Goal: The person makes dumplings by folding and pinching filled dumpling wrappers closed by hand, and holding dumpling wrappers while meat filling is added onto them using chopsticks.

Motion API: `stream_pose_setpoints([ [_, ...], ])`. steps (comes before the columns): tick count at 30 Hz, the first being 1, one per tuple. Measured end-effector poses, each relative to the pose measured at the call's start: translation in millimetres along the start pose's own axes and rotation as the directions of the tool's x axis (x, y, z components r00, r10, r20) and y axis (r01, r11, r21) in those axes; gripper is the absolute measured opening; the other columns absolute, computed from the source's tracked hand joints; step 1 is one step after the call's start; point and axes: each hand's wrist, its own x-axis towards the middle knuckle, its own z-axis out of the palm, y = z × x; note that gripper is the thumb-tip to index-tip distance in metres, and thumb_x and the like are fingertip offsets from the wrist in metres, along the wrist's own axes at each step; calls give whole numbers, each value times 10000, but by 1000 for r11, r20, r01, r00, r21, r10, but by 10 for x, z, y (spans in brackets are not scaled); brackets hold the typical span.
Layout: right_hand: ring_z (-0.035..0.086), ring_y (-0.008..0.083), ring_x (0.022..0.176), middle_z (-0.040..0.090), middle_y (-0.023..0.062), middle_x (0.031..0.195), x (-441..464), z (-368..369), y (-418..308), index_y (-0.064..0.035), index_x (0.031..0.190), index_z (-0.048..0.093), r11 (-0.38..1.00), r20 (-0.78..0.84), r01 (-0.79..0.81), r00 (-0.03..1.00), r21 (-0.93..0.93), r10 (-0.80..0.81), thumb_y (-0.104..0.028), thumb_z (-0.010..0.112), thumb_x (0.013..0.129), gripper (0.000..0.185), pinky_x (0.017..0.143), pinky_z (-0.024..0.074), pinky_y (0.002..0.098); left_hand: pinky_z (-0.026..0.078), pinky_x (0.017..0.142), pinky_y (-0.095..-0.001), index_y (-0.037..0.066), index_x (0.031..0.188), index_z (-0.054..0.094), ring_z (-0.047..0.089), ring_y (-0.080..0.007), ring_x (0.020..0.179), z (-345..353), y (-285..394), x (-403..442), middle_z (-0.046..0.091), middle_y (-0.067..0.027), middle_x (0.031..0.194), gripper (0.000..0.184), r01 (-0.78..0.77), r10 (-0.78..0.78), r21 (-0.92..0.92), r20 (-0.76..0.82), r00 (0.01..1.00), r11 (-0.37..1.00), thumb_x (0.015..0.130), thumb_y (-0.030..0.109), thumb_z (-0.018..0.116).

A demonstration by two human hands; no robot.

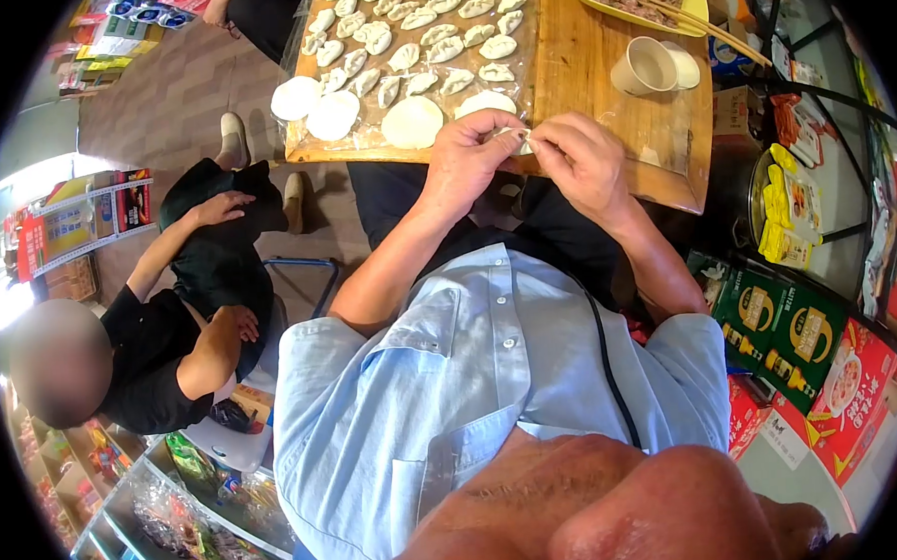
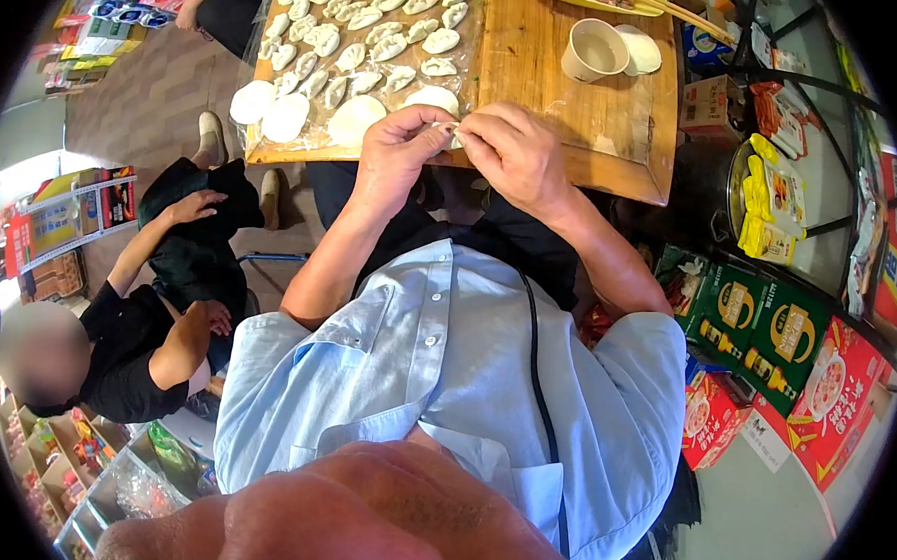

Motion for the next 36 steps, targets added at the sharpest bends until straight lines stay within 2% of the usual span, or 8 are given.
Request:
stream_pose_setpoints([
  [5, 657, 301, 777, 665, 106, 882, 7, 9, -42, -18, 933, 675, 988, 2, -154, 988, 31, 154, -36, 727, 817, 128, 674, 527, 381, 533, 749, -228, -6, 1035, 702, 640, -79, 842, -14, 12, 1, 699, -23, 927, 114, -34, 34, 43, 12, 999, 998, 952, 60, 659],
  [8, 659, 301, 781, 662, 109, 878, 15, 15, -13, -21, 926, 673, 997, -5, -47, 999, -53, 47, -36, 730, 805, 134, 669, 529, 375, 529, 778, -228, -27, 1044, 700, 645, -91, 855, -31, 16, -2, 703, -41, 937, 125, -22, 20, 49, 39, 999, 999, 946, 41, 660],
  [14, 652, 301, 743, 650, 103, 833, 42, 35, -10, -35, 878, 656, 993, -42, 3, 999, -118, -8, -18, 723, 773, 125, 644, 526, 382, 524, 795, -234, -43, 1047, 695, 648, -99, 867, -19, 88, -25, 707, -53, 946, 131, 14, -19, 99, 43, 999, 995, 945, 30, 656],
  [18, 647, 299, 723, 644, 97, 814, 47, 52, -22, -39, 865, 651, 994, -55, -44, 998, -104, 39, -12, 719, 768, 122, 634, 523, 386, 522, 794, -232, -43, 1037, 692, 646, -96, 860, -38, 21, -22, 706, -53, 944, 122, -23, 24, -30, 14, 1000, 999, 945, 27, 652],
  [24, 649, 293, 731, 646, 90, 828, 52, 36, -48, -44, 859, 652, 995, -24, -51, 999, -91, 49, -10, 723, 763, 124, 633, 523, 383, 512, 782, -219, -32, 1019, 690, 635, -82, 840, -70, -2, -18, 700, -48, 936, 107, -52, 53, 37, -30, 998, 998, 939, 32, 658],
  [27, 652, 292, 742, 650, 88, 843, 55, 30, -35, -41, 858, 653, 995, 12, 34, 999, -99, -33, -16, 732, 764, 126, 636, 523, 382, 506, 776, -215, -30, 1010, 696, 627, -74, 836, -67, -24, -9, 699, -41, 931, 101, -37, 40, 64, -49, 998, 997, 934, 27, 663],
  [30, 658, 292, 754, 655, 89, 853, 54, 31, -39, -38, 866, 658, 996, 20, 55, 998, -70, -54, -32, 745, 770, 129, 650, 528, 379, 456, 677, -198, -9, 962, 706, 565, -38, 758, -31, -6, -18, 677, 9, 835, 71, -83, 88, 81, -63, 994, 993, 916, 34, 672],
  [36, 666, 290, 787, 661, 92, 874, 44, 46, -61, -32, 887, 670, 998, 22, -50, 998, -44, 51, -55, 754, 782, 136, 673, 536, 370, 472, 702, -210, -6, 962, 717, 572, -47, 766, -70, 33, -24, 686, 13, 842, 79, -139, 144, 183, -15, 990, 973, 914, 45, 680],
])
